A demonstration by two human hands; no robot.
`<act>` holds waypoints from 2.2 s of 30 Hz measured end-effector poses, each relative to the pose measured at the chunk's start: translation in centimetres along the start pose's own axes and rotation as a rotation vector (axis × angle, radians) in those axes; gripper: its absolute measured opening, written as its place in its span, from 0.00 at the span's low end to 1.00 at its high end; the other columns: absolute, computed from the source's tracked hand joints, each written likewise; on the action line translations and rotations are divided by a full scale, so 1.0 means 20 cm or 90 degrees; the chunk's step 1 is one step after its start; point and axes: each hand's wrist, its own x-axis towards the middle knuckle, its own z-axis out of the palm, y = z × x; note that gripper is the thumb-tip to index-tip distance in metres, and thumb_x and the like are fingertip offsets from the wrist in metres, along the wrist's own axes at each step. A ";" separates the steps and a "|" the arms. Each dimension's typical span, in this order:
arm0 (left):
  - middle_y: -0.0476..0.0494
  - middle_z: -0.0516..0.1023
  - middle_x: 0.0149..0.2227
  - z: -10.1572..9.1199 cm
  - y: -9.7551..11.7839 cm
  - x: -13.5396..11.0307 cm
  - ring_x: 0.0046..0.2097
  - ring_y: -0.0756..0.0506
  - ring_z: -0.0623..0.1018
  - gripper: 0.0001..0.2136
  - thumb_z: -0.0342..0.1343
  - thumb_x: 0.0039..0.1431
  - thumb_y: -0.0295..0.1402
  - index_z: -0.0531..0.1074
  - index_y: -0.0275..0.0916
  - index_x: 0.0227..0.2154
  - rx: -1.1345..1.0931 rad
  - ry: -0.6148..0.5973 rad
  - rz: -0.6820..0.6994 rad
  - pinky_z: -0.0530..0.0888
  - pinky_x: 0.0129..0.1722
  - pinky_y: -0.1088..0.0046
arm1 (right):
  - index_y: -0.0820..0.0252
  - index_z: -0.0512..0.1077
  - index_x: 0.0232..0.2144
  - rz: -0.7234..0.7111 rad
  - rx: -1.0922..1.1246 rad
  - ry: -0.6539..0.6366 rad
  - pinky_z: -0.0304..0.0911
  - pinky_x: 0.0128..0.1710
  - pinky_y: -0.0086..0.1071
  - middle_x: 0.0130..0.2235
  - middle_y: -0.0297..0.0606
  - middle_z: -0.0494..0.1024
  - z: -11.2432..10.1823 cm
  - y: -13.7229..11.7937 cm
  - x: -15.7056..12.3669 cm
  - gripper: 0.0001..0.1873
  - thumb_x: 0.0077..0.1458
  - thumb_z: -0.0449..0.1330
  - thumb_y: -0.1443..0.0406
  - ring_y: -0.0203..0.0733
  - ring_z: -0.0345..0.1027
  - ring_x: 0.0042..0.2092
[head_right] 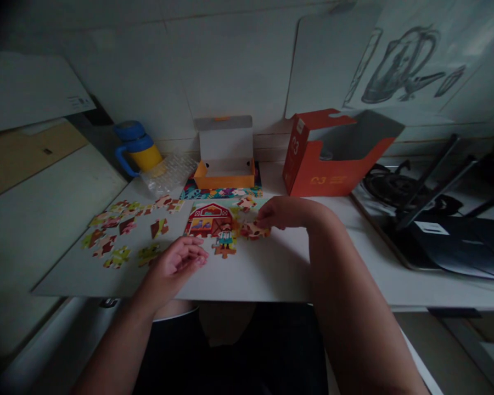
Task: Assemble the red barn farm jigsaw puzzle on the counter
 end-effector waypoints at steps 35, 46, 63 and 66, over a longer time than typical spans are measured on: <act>0.48 0.84 0.40 0.01 0.03 -0.02 0.42 0.48 0.83 0.05 0.60 0.72 0.36 0.79 0.42 0.42 0.175 -0.038 0.088 0.78 0.44 0.72 | 0.56 0.80 0.32 0.284 0.024 0.039 0.66 0.28 0.34 0.35 0.43 0.86 -0.03 0.34 -0.05 0.29 0.48 0.74 0.38 0.40 0.71 0.29; 0.47 0.84 0.39 0.00 0.02 -0.03 0.41 0.47 0.83 0.06 0.59 0.73 0.36 0.79 0.42 0.43 0.190 -0.038 0.098 0.79 0.44 0.72 | 0.57 0.82 0.29 0.266 0.031 -0.015 0.62 0.27 0.33 0.33 0.43 0.85 -0.03 0.37 -0.02 0.34 0.52 0.68 0.33 0.37 0.67 0.27; 0.46 0.84 0.39 0.01 0.05 -0.03 0.41 0.47 0.82 0.07 0.58 0.73 0.36 0.79 0.41 0.42 0.207 -0.040 0.103 0.79 0.44 0.72 | 0.55 0.79 0.25 0.275 -0.040 0.018 0.63 0.28 0.36 0.27 0.42 0.80 -0.03 0.33 -0.01 0.31 0.57 0.65 0.36 0.41 0.68 0.25; 0.47 0.84 0.40 0.01 0.04 -0.03 0.41 0.47 0.82 0.07 0.58 0.74 0.36 0.79 0.42 0.42 0.204 -0.041 0.098 0.79 0.44 0.71 | 0.55 0.80 0.29 0.283 -0.101 0.106 0.63 0.30 0.36 0.30 0.43 0.83 -0.03 0.30 0.01 0.27 0.60 0.66 0.39 0.43 0.72 0.29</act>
